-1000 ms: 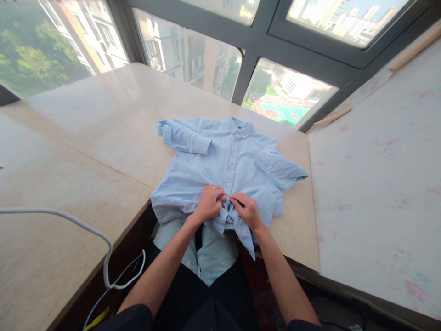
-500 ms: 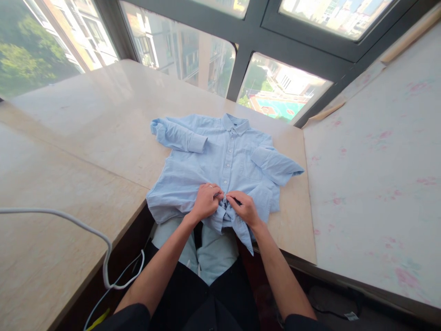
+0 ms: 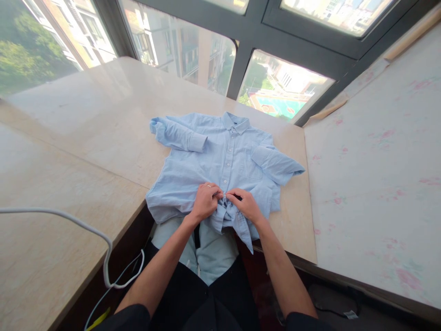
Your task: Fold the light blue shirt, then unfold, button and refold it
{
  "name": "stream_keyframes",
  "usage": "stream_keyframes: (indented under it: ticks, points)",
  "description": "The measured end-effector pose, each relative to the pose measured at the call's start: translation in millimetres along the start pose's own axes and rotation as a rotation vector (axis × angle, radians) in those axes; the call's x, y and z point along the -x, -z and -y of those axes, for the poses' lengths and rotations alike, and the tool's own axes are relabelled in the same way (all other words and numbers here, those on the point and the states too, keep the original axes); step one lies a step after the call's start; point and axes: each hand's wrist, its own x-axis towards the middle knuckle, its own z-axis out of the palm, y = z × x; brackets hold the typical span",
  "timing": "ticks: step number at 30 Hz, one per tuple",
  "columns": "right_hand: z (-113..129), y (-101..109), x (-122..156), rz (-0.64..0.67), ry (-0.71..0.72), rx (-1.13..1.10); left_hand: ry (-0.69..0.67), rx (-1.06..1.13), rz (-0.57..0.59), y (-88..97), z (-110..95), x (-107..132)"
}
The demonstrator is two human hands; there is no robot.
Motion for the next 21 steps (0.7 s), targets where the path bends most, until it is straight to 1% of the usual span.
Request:
stream_keyframes:
  ticks: [3,5,13,21]
  points:
    - [-0.1,0.2,-1.6,0.031,-0.014,-0.003,-0.003,0.031,-0.017,0.2,-0.3,-0.2]
    - [-0.3,-1.7,-1.4,0.026,-0.009,-0.005,0.0,0.044,-0.022,0.4,-0.9,-0.5]
    - [1.0,-10.5,2.0,-0.075,-0.011,0.014,0.004,0.076,-0.027,0.7,0.4,-2.2]
    - [-1.7,-18.0,8.7,-0.211,0.105,0.076,-0.011,0.091,0.011,5.2,1.0,-4.8]
